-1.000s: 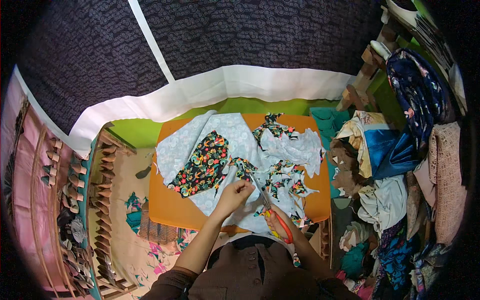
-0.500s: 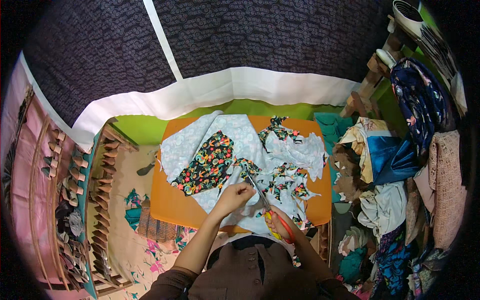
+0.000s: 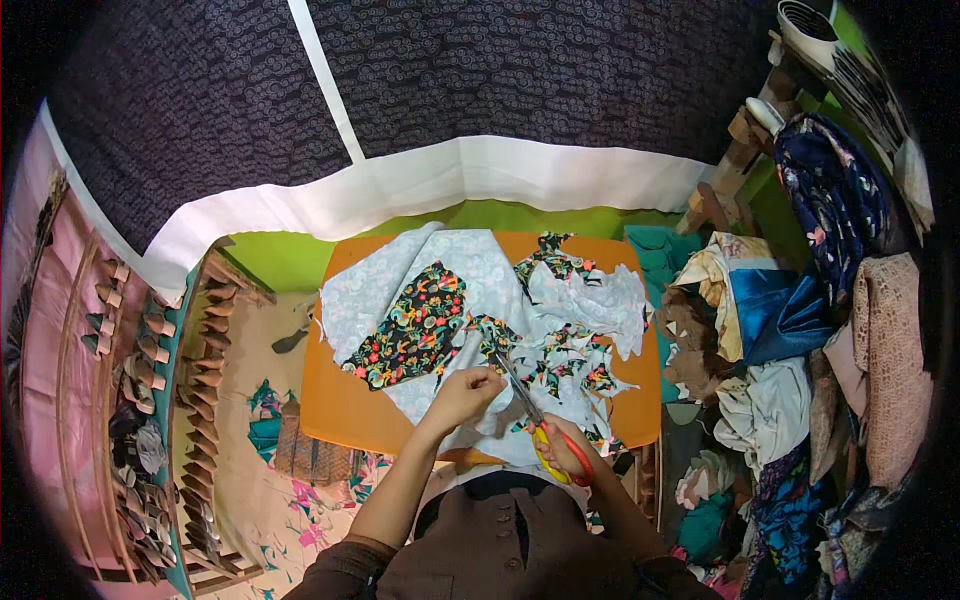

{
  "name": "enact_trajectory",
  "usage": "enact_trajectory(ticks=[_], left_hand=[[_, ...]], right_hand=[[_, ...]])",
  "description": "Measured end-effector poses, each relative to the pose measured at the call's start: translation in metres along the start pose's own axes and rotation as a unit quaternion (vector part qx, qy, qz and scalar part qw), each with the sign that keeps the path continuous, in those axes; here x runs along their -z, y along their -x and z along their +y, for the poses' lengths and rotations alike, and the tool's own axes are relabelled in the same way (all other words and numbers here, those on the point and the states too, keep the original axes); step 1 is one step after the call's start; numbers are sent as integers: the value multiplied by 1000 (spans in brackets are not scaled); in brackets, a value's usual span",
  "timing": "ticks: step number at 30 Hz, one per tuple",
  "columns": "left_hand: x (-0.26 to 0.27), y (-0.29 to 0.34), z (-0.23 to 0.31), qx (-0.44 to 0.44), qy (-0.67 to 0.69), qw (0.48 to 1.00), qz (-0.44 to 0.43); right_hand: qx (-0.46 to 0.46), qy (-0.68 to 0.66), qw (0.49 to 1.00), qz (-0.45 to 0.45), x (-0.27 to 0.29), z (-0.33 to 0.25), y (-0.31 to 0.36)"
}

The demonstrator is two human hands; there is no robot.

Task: Cutting pattern pieces out of fabric using scissors.

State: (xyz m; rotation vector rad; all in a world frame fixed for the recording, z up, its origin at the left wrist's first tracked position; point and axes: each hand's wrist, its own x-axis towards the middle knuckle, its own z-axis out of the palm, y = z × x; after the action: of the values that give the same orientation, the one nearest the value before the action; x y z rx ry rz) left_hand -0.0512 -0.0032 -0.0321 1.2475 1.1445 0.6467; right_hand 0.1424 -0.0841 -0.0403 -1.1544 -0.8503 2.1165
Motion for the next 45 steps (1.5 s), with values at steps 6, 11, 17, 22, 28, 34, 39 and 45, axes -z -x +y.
enact_trajectory(ticks=[6, 11, 17, 22, 28, 34, 39, 45], left_hand=[[-2, 1, -3, 1, -2, 1000, -2], [-1, 6, 5, 36, 14, 998, -41], [-3, 3, 1, -2, -22, 1000, -14], [-2, -1, -4, 12, -8, 1000, -21], [0, -13, -25, -4, 19, 999, 51], [-8, -10, 5, 107, 171, 975, 92], [0, -19, -27, 99, 288, 950, 72], [3, -17, -27, 111, 400, 909, 45]], right_hand=[[46, 3, 998, -45, 9, 14, -6], [91, 105, 989, -45, 6, 13, -5], [-1, -28, 999, -27, 6, 5, -7], [5, -38, 999, 6, 18, 7, -5], [109, 382, 891, 218, 31, 12, -21], [84, 608, 707, 350, 62, 34, -52], [85, 634, 681, 356, 70, 45, -65], [81, 655, 673, 334, 68, 47, -61]])
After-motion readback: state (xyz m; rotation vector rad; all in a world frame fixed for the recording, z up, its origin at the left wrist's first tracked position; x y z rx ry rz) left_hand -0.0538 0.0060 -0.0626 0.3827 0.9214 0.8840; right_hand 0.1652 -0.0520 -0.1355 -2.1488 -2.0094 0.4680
